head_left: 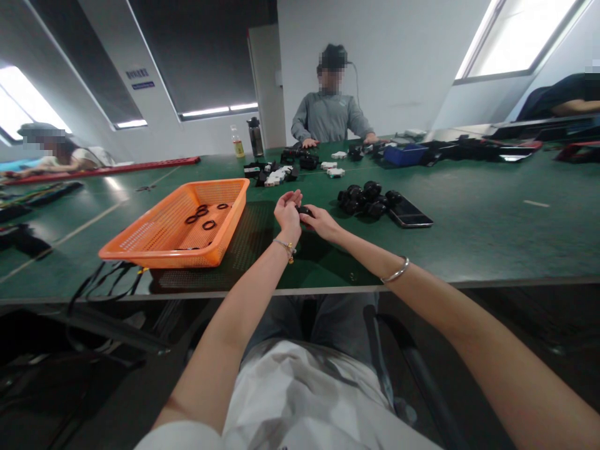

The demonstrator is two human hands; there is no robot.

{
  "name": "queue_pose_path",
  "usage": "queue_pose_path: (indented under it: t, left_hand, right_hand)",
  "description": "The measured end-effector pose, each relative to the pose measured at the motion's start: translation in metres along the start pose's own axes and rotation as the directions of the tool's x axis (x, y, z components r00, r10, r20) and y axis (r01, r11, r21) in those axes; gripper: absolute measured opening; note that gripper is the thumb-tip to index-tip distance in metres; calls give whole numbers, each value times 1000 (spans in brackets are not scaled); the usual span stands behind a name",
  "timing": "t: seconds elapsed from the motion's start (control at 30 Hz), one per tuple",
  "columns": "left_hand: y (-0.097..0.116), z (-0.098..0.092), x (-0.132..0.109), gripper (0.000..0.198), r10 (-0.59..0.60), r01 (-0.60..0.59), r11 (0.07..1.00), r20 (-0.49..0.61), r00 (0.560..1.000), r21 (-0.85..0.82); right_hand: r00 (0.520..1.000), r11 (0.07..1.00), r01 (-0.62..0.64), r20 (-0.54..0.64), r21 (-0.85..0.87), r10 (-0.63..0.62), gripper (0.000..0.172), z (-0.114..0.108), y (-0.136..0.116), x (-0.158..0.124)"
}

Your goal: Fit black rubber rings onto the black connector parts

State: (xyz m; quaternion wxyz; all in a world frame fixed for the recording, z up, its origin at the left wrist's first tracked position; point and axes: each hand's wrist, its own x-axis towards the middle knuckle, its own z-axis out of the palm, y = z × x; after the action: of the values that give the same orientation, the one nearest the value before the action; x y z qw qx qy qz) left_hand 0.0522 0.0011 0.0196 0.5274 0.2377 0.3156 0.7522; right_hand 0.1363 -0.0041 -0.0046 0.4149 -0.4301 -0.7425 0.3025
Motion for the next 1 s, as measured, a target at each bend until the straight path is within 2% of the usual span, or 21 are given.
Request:
queue_pose_path:
  t: [0.1,0.17,0.3,0.4,0.47,0.53,0.6,0.67,0.73,0.83,0.9,1.0]
  left_hand:
    - [0,0,0,30,9,-9,1000,3,1000,13]
    - [0,0,0,28,16,-17,1000,13,1000,17]
    - [0,1,0,29,23,-23,1000,37,999,4]
    - [0,1,1,29,2,-1,1000,60,998,-25]
    - [-1,0,2,28,-31,33,998,52,998,-44]
    - [-1,-1,4,29,-101,101,994,-7,995,-44]
    - [-2,-3,7,29,-206,204,978,-95,974,-31]
    - [-3,-5,8,29,-300,299,954,-156,941,-28]
    - [-3,-4,8,30,-336,335,941,-161,928,-35]
    - [-3,-1,5,36,-305,302,952,-104,947,-40]
    - [-2,2,1,38,-282,280,959,-66,957,-40]
    - [0,3,-3,43,-245,243,969,-42,969,-49]
  right_hand:
    - [993,975,-110,57,196,100,11,2,0,1]
    - [988,947,-144,86,286,124,14,2,1,2]
    - [984,917,-172,113,359,141,22,2,2,3]
    - [997,981,-72,53,181,64,19,-2,2,2]
    - [997,996,80,-18,-46,-80,19,-5,4,1]
    - [966,934,244,-18,-262,-257,30,-10,6,0]
    - [917,829,385,68,-406,-393,38,-13,9,0]
    - [872,734,478,162,-483,-462,42,-15,11,1]
    - [850,674,514,205,-531,-486,42,-15,12,2]
    - [850,638,504,202,-583,-488,39,-13,10,3]
    - [858,642,481,170,-597,-485,34,-10,7,3]
    - [881,705,422,76,-570,-466,28,-4,3,1]
